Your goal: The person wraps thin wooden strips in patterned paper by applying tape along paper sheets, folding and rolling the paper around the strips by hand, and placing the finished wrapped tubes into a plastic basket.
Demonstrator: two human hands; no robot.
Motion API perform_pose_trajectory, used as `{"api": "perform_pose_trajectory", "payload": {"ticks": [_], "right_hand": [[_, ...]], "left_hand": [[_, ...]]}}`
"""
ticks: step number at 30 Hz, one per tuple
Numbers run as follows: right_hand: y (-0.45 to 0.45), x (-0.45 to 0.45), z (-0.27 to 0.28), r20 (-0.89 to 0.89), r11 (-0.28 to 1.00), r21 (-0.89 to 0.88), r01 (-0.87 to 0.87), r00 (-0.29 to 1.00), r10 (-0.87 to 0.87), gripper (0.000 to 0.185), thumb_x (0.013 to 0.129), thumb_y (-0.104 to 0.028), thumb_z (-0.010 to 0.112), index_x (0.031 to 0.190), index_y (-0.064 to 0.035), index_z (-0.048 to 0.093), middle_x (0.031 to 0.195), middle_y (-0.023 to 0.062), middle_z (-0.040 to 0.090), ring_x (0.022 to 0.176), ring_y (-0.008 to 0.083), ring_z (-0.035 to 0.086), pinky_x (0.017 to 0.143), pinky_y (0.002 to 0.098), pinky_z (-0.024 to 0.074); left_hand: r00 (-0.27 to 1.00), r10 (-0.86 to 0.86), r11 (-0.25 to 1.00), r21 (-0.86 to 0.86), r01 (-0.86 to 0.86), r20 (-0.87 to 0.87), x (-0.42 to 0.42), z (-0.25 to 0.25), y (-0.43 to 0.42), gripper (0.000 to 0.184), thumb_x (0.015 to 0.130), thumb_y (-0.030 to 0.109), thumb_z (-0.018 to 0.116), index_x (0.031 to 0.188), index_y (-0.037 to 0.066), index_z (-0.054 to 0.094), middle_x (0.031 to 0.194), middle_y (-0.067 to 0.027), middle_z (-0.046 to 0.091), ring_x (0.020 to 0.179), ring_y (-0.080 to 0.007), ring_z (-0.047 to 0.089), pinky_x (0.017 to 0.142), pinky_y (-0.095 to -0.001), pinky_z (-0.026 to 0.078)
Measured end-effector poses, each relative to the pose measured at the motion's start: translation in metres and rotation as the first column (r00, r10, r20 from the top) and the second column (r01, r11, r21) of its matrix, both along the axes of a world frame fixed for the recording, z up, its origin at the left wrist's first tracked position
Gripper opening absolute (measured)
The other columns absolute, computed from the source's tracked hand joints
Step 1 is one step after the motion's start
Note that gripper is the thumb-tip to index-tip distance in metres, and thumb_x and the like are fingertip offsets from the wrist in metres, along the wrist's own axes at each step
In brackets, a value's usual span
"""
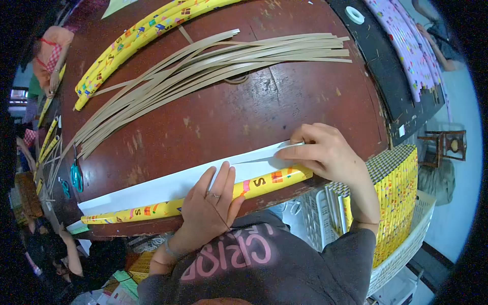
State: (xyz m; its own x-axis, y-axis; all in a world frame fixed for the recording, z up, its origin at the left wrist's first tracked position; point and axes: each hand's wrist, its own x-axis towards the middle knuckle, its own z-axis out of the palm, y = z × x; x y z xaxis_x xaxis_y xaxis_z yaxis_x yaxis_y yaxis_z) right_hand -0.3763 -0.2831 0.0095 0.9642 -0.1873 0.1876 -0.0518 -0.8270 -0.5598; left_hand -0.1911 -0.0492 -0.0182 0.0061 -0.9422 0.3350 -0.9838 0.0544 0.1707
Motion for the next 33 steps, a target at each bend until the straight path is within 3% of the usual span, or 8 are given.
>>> {"api": "perform_pose_trajectory", "payload": {"ticks": [7,12,18,20,33], "right_hand": [[0.006,0.003,-0.002,-0.027,0.996,-0.073,0.044,0.999,-0.047,0.04,0.064,-0.004,0.075,0.103,-0.0133,0.076,0.083,0.0034,0.061,0.076,0.0231,0.062,0.064,0.036,0.0481],[0.009,0.013,0.006,-0.072,0.979,-0.2,0.048,0.995,-0.063,0.034,0.063,-0.013,0.078,0.097,-0.0117,0.074,0.08,0.0015,0.06,0.07,0.0211,0.059,0.06,0.0345,0.0432],[0.014,0.019,0.017,-0.179,0.96,-0.279,0.015,0.982,-0.067,0.037,0.06,-0.016,0.077,0.096,-0.0124,0.072,0.078,0.0003,0.056,0.068,0.0191,0.058,0.06,0.034,0.0431],[0.015,0.02,0.017,-0.187,0.957,-0.288,0.012,0.98,-0.068,0.038,0.059,-0.016,0.077,0.096,-0.0126,0.072,0.078,0.0001,0.055,0.068,0.0189,0.058,0.06,0.0338,0.0431],[0.019,0.023,0.018,-0.221,0.931,-0.365,0.01,0.971,-0.097,0.035,0.06,-0.016,0.075,0.094,-0.0127,0.071,0.077,-0.0005,0.054,0.067,0.0179,0.058,0.06,0.033,0.0442]], "left_hand": [[0.999,-0.009,0.988,0.155,0.015,-0.037,0.002,0.006,-0.002,0.055,0.084,0.036,0.072,0.124,0.0,0.064,0.133,-0.0119,0.058,0.112,-0.0294,0.058,0.089,-0.0337,0.053],[0.999,0.006,0.983,0.183,0.001,-0.035,0.001,0.004,-0.001,0.061,0.079,0.038,0.074,0.126,0.001,0.065,0.136,-0.0099,0.061,0.114,-0.0307,0.058,0.089,-0.0348,0.054],[1.0,-0.004,0.976,0.215,0.01,-0.025,0.002,0.006,-0.002,0.06,0.082,0.04,0.071,0.127,0.001,0.066,0.138,-0.0112,0.06,0.115,-0.031,0.059,0.088,-0.0363,0.055],[0.999,-0.022,0.979,0.204,0.016,0.028,0.004,0.008,-0.003,0.051,0.087,0.042,0.068,0.119,0.002,0.069,0.135,-0.0121,0.059,0.113,-0.0292,0.058,0.093,-0.0328,0.053],[0.999,-0.029,0.971,0.238,0.024,0.019,0.005,0.008,-0.003,0.052,0.09,0.044,0.064,0.121,0.002,0.068,0.136,-0.0115,0.059,0.115,-0.0293,0.058,0.093,-0.0332,0.053]]}}
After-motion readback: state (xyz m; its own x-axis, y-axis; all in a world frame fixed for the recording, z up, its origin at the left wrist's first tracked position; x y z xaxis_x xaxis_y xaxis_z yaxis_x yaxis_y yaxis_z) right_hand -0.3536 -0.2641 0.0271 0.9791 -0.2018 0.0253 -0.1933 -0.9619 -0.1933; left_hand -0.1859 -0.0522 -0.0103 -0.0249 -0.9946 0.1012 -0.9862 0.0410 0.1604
